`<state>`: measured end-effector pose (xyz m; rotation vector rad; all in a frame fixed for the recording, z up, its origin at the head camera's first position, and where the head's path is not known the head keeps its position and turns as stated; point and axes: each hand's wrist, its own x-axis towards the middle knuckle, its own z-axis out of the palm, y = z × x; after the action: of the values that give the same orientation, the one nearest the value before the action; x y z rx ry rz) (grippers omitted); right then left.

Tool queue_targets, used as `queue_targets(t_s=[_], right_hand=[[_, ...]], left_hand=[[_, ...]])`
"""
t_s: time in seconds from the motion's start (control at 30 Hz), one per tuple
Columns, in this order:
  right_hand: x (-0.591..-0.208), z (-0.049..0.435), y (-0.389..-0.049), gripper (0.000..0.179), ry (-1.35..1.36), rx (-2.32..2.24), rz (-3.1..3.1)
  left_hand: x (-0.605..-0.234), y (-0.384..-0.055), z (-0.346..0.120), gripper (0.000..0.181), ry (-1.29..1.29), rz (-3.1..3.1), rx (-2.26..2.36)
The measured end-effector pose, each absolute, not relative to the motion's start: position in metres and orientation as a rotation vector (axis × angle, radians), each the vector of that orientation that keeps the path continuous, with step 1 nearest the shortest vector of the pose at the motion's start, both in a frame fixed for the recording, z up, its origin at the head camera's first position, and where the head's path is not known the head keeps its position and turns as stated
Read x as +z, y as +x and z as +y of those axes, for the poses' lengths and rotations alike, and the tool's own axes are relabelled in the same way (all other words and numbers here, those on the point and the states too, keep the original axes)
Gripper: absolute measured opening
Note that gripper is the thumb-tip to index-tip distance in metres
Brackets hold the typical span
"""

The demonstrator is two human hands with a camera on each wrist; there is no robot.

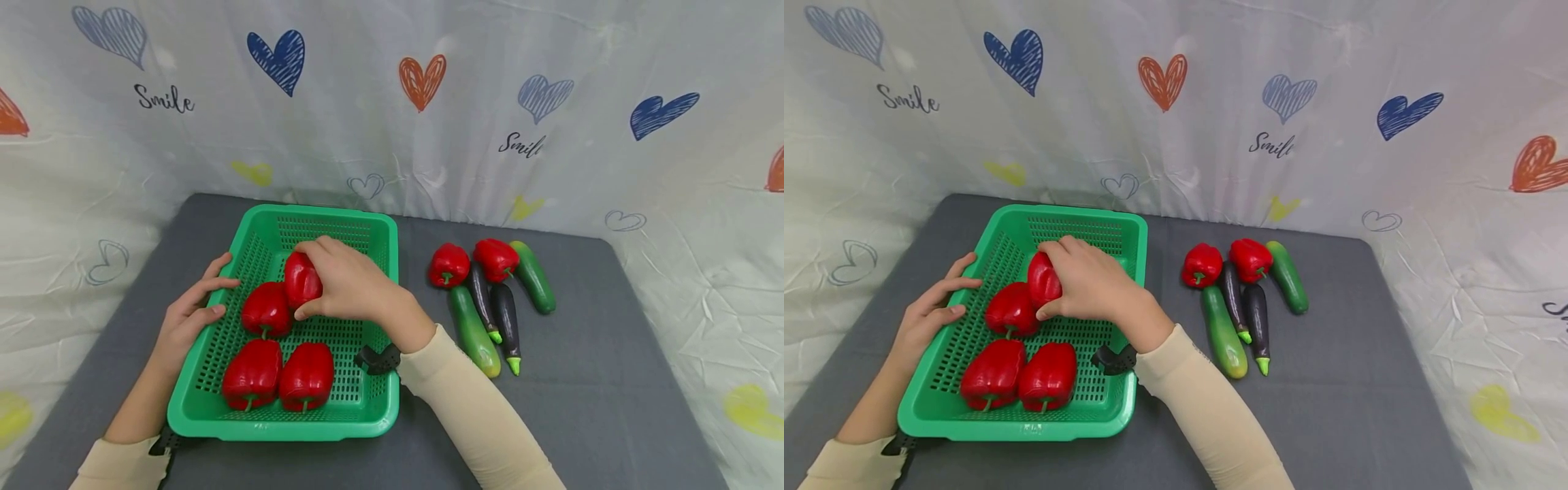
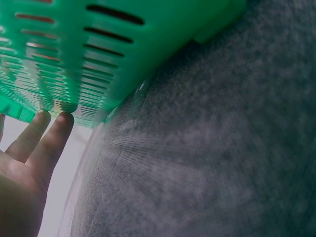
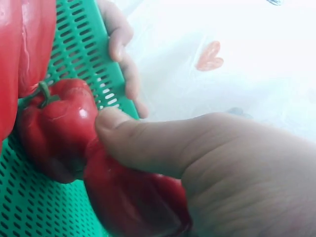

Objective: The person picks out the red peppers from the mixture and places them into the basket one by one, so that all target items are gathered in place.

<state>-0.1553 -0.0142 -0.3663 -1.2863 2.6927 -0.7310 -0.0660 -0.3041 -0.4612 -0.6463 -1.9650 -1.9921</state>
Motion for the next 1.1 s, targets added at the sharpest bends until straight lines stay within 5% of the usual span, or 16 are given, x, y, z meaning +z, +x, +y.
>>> queue_targets(t_s=[1.1], right_hand=[[-0.388, -0.012, -0.158, 0.085, -1.18, -0.636, 2.479]], left_hand=[[-0.463, -0.066, -0.308, 0.037, -0.61, -2.03, -1.973]])
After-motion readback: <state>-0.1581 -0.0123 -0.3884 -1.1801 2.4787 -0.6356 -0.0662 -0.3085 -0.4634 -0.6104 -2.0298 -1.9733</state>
